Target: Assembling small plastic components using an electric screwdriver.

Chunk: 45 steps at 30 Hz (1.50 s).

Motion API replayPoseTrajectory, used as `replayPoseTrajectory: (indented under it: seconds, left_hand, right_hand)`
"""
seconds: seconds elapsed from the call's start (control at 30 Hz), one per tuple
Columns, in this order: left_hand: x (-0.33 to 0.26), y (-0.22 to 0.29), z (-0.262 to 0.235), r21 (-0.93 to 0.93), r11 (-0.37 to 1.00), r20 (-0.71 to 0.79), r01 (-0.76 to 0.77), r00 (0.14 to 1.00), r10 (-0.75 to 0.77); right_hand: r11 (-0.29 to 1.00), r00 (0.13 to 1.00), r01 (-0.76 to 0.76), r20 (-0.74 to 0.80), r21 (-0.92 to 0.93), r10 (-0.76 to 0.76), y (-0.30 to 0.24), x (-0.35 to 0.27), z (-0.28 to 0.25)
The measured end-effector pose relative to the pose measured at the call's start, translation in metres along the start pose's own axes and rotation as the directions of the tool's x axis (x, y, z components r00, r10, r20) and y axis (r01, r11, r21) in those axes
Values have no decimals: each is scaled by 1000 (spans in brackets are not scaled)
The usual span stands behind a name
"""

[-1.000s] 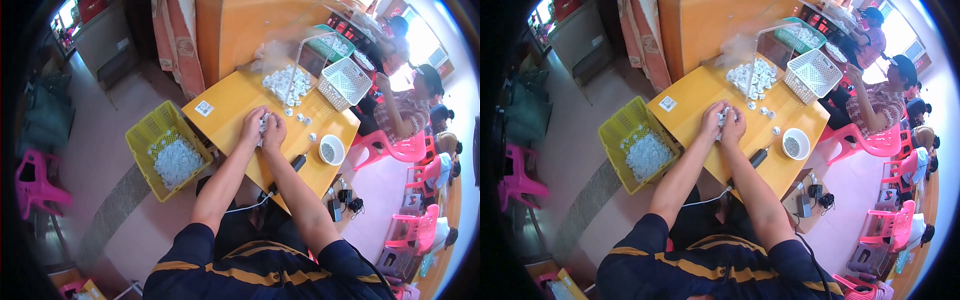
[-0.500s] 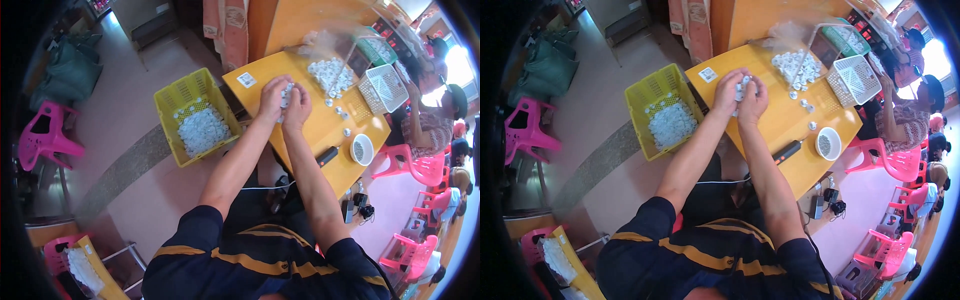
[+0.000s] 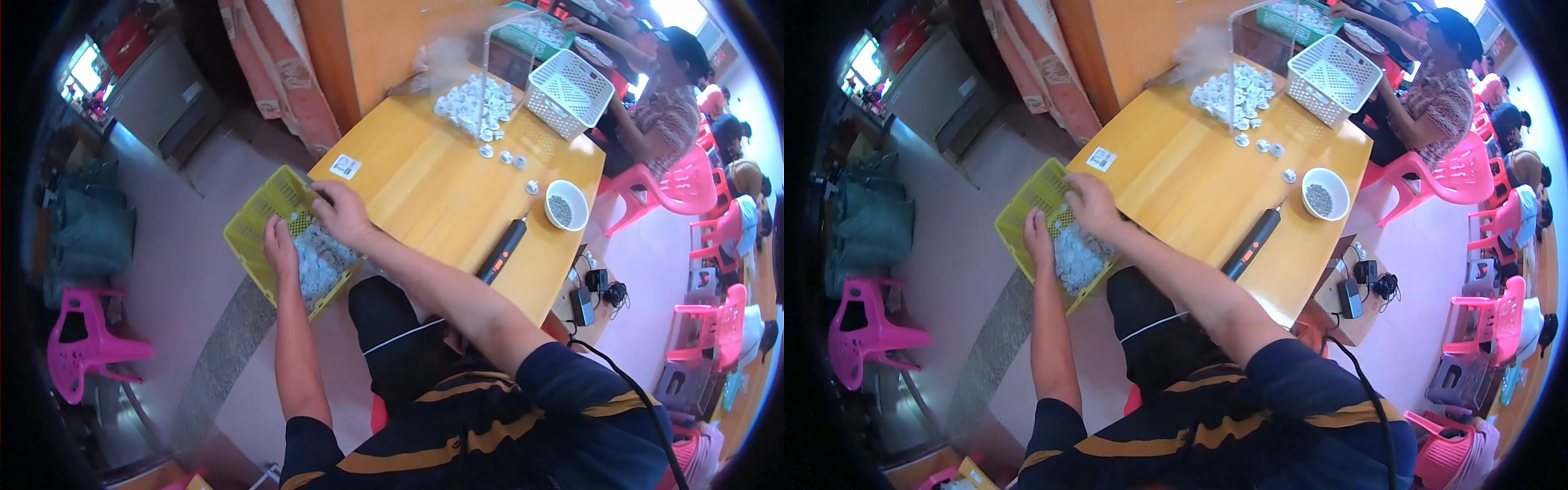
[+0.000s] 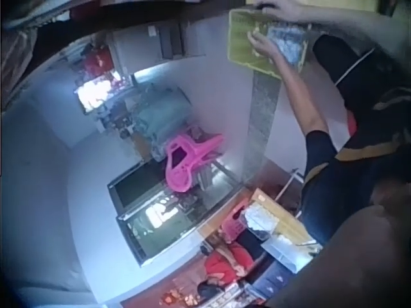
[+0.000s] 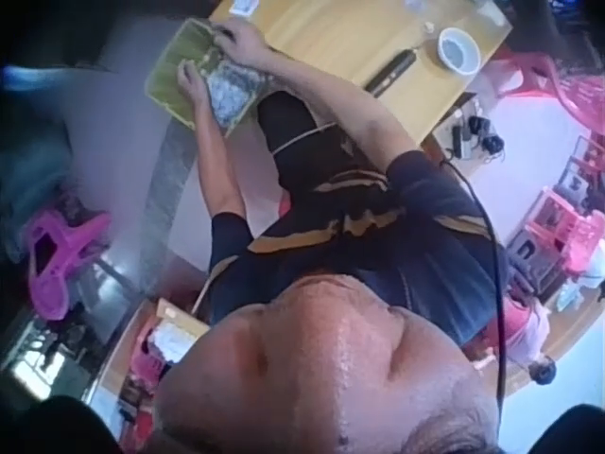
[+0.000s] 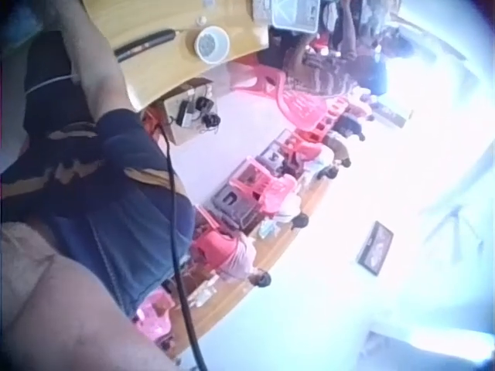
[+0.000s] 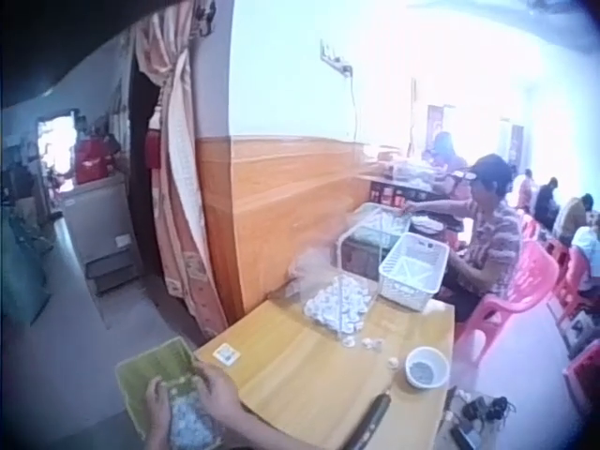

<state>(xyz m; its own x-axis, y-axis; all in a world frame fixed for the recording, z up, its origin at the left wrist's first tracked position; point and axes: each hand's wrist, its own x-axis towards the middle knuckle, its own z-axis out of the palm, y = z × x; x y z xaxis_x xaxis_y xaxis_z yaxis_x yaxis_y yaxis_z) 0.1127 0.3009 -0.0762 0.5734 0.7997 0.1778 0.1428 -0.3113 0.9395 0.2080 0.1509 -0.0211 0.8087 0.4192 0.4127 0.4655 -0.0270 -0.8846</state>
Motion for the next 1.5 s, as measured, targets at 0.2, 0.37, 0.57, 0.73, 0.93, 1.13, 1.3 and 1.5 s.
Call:
replayPoseTrajectory:
  seconds: [0.2, 0.37, 0.57, 0.73, 0.93, 1.13, 1.3, 1.5]
  left_hand:
    - [-21, 110, 91, -164, 954, 170, -251, 945, 278]
    - [-46, 193, 193, -132, 835, 259, -534, 795, 549]
    - [-48, 245, 289, 100, 885, 483, -455, 800, 357]
    - [-32, 245, 318, 255, 825, 504, -504, 798, 332]
    - [-26, 236, 326, 279, 742, 454, -610, 764, 458]
    - [-15, 225, 291, 274, 744, 392, -610, 777, 492]
    - [-7, 217, 261, 278, 751, 378, -599, 787, 488]
    - [1, 207, 234, 272, 752, 363, -600, 788, 498]
  right_hand:
    - [998, 997, 24, -74, 50, -20, -8, 38, -178]
    - [999, 946, -9, -323, -50, -8, 12, 48, -300]
    - [941, 894, -218, -439, -258, 87, 43, 63, -379]
    - [894, 921, -250, -378, -372, 100, 54, 75, -395]
    - [875, 924, -279, -358, -395, 134, 77, 92, -399]
    - [774, 942, -289, -312, -563, 125, 85, 101, -391]
    - [745, 959, -248, -263, -620, 100, 98, 106, -370]
    - [702, 983, -148, -180, -696, 28, 124, 122, -346]
